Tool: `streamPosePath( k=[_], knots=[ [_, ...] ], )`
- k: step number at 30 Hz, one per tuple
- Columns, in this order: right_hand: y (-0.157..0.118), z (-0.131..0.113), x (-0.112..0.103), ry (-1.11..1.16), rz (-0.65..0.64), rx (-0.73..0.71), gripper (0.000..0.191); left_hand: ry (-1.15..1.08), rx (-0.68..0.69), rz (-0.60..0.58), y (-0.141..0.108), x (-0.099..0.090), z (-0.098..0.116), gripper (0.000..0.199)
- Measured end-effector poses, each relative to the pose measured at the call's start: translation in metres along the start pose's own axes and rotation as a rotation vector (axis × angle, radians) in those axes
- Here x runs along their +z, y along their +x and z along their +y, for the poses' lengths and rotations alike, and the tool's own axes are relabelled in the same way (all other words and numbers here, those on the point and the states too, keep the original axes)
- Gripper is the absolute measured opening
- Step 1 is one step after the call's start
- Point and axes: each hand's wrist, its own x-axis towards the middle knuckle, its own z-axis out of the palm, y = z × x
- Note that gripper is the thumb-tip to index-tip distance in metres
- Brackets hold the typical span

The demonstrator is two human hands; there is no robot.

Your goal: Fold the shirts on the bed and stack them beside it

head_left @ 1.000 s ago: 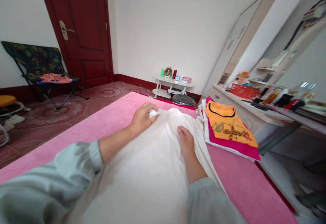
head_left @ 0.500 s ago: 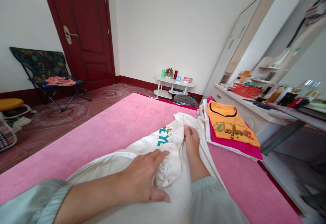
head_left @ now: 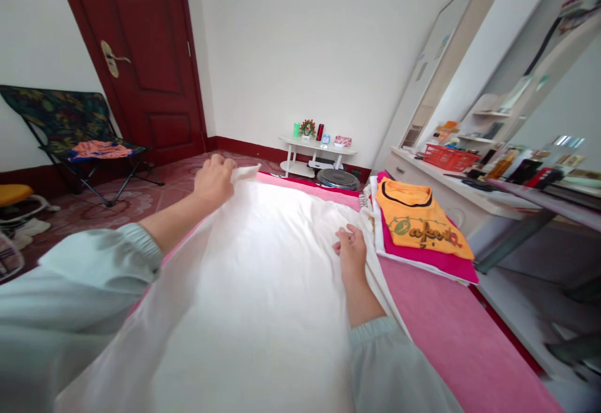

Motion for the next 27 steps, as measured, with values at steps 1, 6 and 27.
streamPosePath(
  k=[1, 6, 27],
  knots=[
    [-0.001, 0.001, 0.0, -0.024, -0.013, -0.021, 0.05, 0.054, -0.047, 0.015, 0.009, 0.005, -0.002, 0.04],
    [-0.003, 0.0, -0.002, -0.116, -0.081, -0.071, 0.037, -0.096, 0.087, -0.261, -0.024, 0.059, 0.048, 0.035],
    [0.14, -0.009, 0.038, -0.743, -0.122, -0.345, 0.026, -0.159, 0.119, -0.34, -0.091, 0.114, 0.102, 0.058]
  ],
)
